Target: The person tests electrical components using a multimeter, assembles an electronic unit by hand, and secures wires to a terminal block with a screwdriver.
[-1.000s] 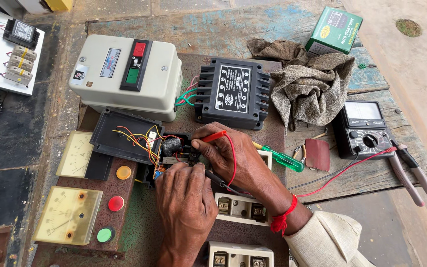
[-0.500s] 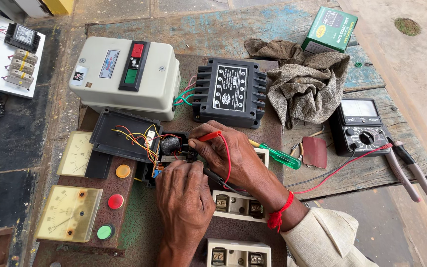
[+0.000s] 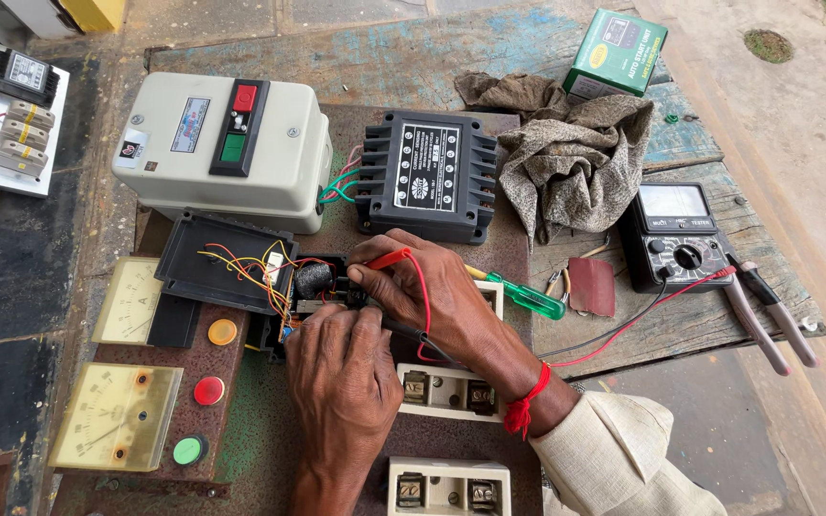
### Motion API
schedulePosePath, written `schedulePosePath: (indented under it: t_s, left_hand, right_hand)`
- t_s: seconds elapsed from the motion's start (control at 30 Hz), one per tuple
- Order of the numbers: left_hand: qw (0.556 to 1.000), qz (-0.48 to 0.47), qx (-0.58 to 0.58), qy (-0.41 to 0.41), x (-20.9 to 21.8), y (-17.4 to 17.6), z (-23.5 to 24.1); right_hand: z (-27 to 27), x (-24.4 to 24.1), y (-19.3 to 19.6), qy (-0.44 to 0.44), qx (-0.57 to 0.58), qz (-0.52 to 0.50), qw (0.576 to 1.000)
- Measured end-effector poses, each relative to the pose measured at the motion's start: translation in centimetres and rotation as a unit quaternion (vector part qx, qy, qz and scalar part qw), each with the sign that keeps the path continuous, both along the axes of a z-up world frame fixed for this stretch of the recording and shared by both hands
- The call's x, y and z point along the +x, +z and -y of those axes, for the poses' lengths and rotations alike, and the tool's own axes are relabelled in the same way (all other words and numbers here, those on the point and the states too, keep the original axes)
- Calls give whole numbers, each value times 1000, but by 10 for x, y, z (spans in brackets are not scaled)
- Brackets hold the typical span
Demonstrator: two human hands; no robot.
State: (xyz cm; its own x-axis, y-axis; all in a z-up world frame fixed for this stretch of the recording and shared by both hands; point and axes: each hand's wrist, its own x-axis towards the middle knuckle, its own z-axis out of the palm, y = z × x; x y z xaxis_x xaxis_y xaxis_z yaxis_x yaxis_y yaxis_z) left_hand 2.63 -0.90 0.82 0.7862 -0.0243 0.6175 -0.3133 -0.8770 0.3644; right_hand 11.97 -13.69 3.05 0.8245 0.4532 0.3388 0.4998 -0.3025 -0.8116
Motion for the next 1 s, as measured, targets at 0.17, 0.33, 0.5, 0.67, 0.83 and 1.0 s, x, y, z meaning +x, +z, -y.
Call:
schedulePosePath:
  t_s: [0.17,0.33,0.5,0.67,0.83,1.0]
  left_hand:
    - [1000,-4,21,-4,1,19,-2]
    - [997,3,81,-7,3,42,3]
    - [996,-9,65,-55,9,41,22]
    - [997,-5,25,-80,5,37,27]
    - [1000,20,20,-13,-1,30,3]
    - [997,-7,9,76,-19,24,-28]
  right_hand:
    - [7,-10,14,-22,186,-215,959]
    - [47,-37,55,19,62,-145,987]
    - [70,-47,60,-19,-78,-10,997]
    - [102,-37,39,-95,-62,-129,985]
    - [165,-5,43,-233,-94,-42,967]
    - [225,39,25,-318,-269,148,897]
